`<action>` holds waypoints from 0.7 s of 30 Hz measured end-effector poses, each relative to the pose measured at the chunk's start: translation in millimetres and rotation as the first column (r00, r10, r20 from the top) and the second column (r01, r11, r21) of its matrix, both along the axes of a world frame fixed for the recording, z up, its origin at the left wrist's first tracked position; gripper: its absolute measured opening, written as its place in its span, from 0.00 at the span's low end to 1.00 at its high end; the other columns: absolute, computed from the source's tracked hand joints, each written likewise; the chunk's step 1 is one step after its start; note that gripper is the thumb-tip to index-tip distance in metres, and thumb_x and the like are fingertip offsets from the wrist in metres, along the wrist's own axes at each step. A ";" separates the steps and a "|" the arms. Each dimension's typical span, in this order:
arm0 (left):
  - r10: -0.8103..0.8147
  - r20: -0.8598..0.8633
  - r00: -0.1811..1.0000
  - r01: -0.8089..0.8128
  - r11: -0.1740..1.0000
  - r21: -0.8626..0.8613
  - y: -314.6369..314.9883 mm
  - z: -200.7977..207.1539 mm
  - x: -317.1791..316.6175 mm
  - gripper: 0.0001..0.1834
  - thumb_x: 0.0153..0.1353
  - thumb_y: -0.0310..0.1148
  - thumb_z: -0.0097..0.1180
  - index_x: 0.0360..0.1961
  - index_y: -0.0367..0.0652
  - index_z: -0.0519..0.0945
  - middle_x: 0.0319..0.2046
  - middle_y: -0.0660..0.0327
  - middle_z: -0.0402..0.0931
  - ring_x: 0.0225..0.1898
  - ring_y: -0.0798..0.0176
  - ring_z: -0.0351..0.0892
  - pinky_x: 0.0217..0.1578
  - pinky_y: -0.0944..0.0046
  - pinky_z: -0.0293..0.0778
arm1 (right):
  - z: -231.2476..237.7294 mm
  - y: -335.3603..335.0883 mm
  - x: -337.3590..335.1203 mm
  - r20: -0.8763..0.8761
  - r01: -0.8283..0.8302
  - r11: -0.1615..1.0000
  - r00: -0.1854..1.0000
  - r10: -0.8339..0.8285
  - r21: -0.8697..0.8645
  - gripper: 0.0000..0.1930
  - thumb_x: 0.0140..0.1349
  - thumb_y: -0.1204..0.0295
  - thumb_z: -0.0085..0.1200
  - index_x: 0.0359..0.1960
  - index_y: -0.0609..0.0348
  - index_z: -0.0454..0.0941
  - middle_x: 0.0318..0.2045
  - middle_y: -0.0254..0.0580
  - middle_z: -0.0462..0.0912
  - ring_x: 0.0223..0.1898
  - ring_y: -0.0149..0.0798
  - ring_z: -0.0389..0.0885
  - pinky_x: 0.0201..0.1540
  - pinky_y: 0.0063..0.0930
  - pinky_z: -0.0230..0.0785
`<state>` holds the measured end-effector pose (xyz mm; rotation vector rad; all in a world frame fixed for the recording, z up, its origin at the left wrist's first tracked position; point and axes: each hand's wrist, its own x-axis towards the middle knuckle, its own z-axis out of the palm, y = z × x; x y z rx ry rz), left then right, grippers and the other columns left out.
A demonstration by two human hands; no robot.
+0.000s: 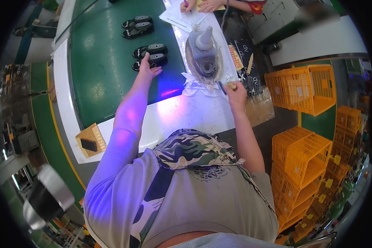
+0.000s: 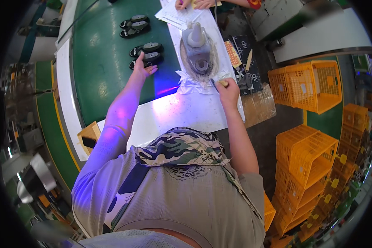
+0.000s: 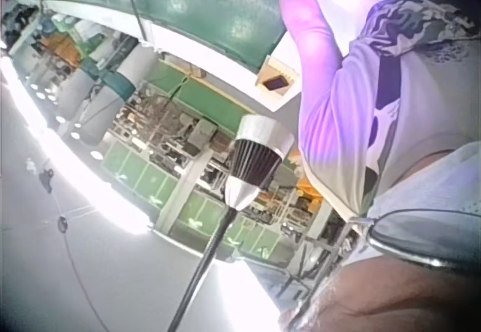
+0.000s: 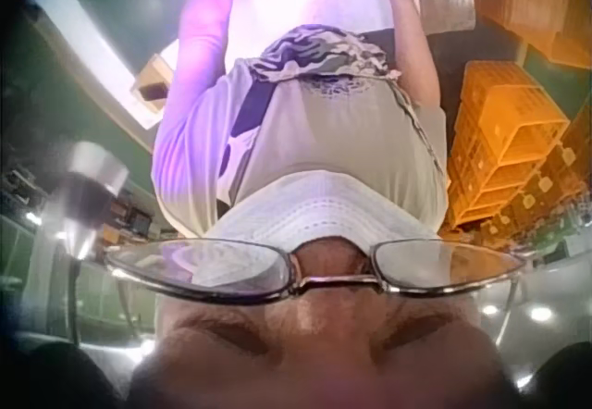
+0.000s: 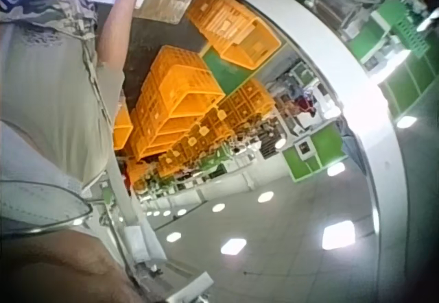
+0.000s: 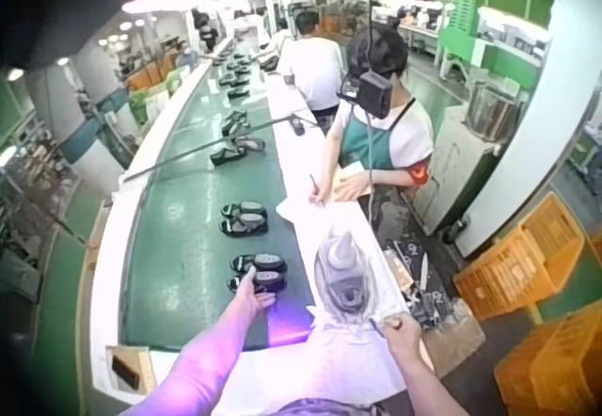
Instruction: The person repeatedly picks up black slipper soles from a green conveyor belt, applies glue from a squeeze bottle to the sole's edge, and places them back on the belt. A coworker is visible writing on a clipboard nearby.
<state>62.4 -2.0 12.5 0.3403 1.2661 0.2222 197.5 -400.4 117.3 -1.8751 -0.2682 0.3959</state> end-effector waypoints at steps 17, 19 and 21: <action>-0.073 0.346 0.935 0.046 0.995 0.085 -35.3 -39.2 -71.7 0.23 0.57 0.19 0.50 0.56 0.33 0.65 0.51 0.43 0.73 0.53 0.39 0.76 0.57 0.39 0.72 | -15.4 96.5 32.2 0.608 -0.186 0.780 0.529 0.592 -0.597 0.05 0.44 0.75 0.58 0.26 0.51 0.79 0.29 0.36 0.79 0.37 0.45 0.77 0.39 0.42 0.65; -0.187 0.415 0.890 0.123 0.976 0.178 -45.1 -33.2 -90.9 0.27 0.57 0.21 0.52 0.59 0.33 0.64 0.51 0.44 0.74 0.53 0.41 0.77 0.57 0.42 0.72 | -16.8 96.7 32.1 0.597 -0.186 0.759 0.513 0.617 -0.624 0.05 0.44 0.75 0.58 0.25 0.51 0.79 0.30 0.36 0.79 0.38 0.45 0.76 0.39 0.42 0.64; -0.290 0.529 0.797 0.172 0.950 0.262 -58.9 -8.0 -102.4 0.28 0.57 0.23 0.54 0.59 0.34 0.64 0.51 0.44 0.74 0.51 0.42 0.79 0.57 0.42 0.73 | -19.8 93.9 34.0 0.622 -0.220 0.767 0.473 0.625 -0.603 0.05 0.44 0.75 0.58 0.25 0.51 0.79 0.30 0.36 0.79 0.38 0.45 0.76 0.40 0.42 0.65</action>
